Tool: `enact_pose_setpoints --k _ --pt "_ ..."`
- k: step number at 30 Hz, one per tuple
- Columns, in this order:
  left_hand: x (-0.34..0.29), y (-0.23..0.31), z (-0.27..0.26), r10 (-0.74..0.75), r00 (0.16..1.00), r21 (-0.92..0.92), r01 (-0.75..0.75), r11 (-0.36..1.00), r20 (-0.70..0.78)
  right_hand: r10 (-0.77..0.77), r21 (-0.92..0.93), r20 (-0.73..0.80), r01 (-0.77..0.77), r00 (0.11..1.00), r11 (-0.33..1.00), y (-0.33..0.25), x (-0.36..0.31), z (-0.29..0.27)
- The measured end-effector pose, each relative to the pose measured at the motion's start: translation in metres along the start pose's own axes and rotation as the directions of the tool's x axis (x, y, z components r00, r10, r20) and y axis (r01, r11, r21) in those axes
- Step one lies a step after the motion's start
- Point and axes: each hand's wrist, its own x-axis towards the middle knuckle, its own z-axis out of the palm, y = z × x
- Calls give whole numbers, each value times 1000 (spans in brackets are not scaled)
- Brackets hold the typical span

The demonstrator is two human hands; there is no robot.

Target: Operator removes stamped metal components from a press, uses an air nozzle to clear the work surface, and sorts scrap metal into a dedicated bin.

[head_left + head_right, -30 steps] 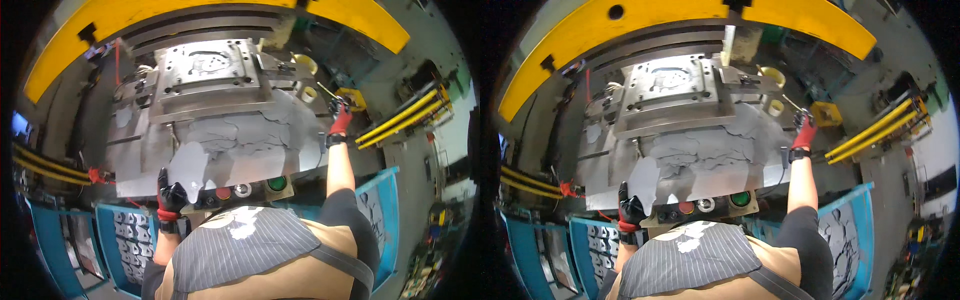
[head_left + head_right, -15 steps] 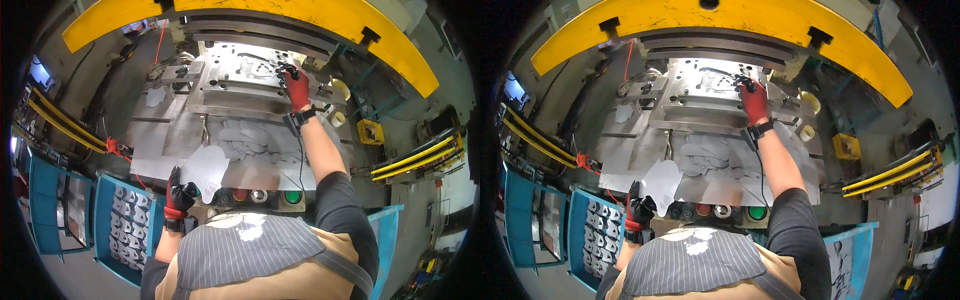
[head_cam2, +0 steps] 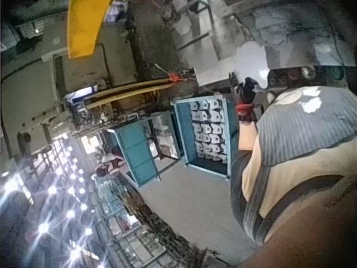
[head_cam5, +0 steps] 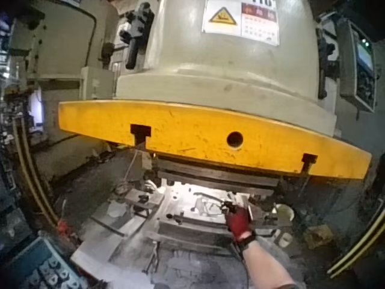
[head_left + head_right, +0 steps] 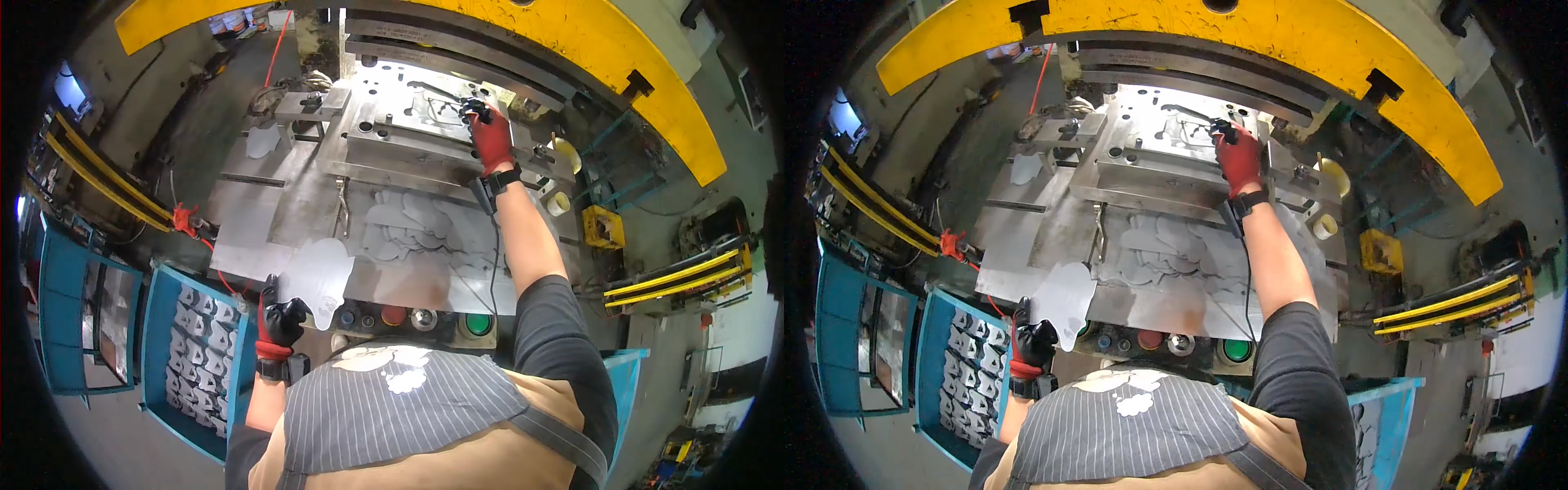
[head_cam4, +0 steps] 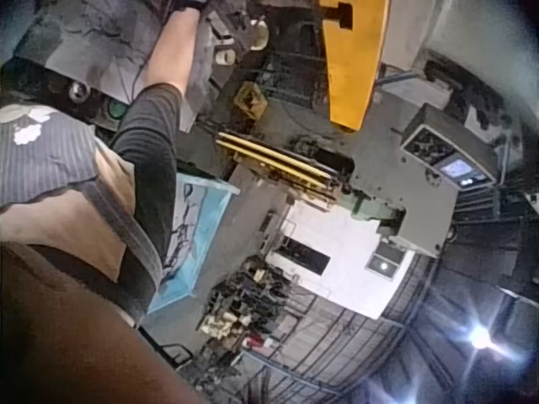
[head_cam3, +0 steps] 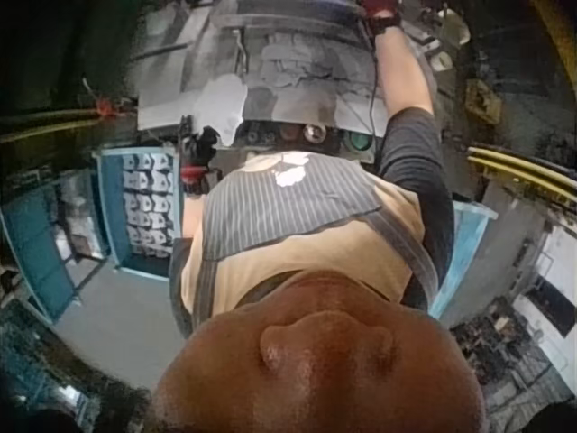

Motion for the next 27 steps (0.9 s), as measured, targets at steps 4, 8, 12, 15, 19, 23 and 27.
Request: enact_pose_setpoints --k 4,8,12,15,19,23,27 --pt "7 -41 -18 -114 988 107 103 989 107 -277 -129 183 302 943 944 -41 5 -15" --pt "10 -49 -1 43 999 330 -35 943 -17 -426 -221 297 495 855 840 -49 12 -7" --pt "15 -9 17 -141 990 -99 138 985 -22 -436 -244 377 541 818 805 -57 13 -8" --pt "13 -33 3 -44 998 76 47 996 -38 -454 -251 406 575 793 779 -59 9 -7" --pt "10 -32 3 -49 999 -118 51 992 25 -463 -189 366 551 808 813 -48 1 -5" --pt "8 -24 3 -36 999 -74 34 997 -25 -374 -114 212 403 903 908 -52 -4 -11" --pt "9 -12 7 -51 998 -82 54 995 39 -279 18 -153 285 948 958 -25 -7 -18"
